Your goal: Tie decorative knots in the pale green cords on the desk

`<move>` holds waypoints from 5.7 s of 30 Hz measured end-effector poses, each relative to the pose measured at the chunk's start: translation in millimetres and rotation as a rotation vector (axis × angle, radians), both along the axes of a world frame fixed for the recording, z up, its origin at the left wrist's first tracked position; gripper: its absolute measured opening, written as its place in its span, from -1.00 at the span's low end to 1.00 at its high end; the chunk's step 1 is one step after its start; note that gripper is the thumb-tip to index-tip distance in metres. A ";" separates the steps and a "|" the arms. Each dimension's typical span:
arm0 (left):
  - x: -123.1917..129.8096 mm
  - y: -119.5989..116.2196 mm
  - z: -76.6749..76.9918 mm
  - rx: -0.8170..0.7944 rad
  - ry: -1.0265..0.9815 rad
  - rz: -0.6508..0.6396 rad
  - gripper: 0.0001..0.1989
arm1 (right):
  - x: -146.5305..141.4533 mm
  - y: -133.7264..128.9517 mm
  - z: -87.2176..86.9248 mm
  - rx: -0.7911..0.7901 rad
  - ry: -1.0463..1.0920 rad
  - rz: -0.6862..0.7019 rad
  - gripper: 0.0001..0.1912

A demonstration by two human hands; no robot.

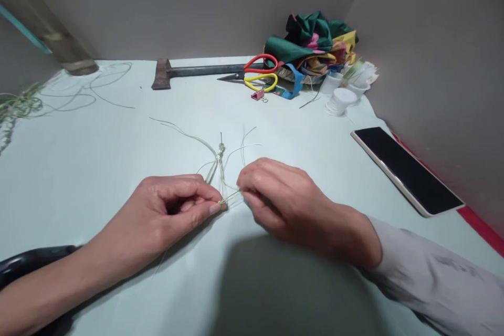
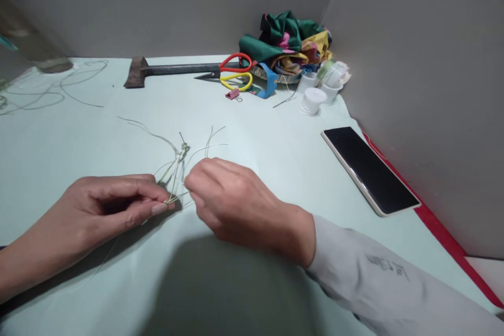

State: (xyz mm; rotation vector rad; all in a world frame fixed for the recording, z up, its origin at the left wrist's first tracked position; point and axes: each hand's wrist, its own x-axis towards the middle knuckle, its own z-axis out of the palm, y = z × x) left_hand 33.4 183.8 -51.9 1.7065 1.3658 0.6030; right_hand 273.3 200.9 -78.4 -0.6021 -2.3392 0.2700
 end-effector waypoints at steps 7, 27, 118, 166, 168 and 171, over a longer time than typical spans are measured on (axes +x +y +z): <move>1.5 -0.6 0.2 -0.049 0.033 0.014 -0.67 | 14.3 16.7 -1.4 -0.017 -0.018 -0.042 -0.84; -9.4 -2.6 -14.4 0.020 0.001 -0.038 -0.72 | -0.2 80.2 10.0 0.139 -0.164 -0.110 -0.77; -8.4 -10.1 -22.5 0.454 0.319 -0.256 -0.68 | -4.1 142.7 42.8 -0.276 -0.527 -0.573 -0.62; -33.9 28.2 19.3 0.798 0.542 -0.302 -0.69 | 23.7 43.0 37.2 -0.191 -0.519 -0.091 -0.84; -36.6 47.6 14.2 0.800 0.551 -0.266 -0.67 | 19.2 46.5 33.5 -0.186 -0.531 -0.058 -0.87; -33.4 62.7 2.3 0.800 0.538 -0.289 -0.65 | 13.1 49.8 28.7 -0.156 -0.529 -0.020 -0.86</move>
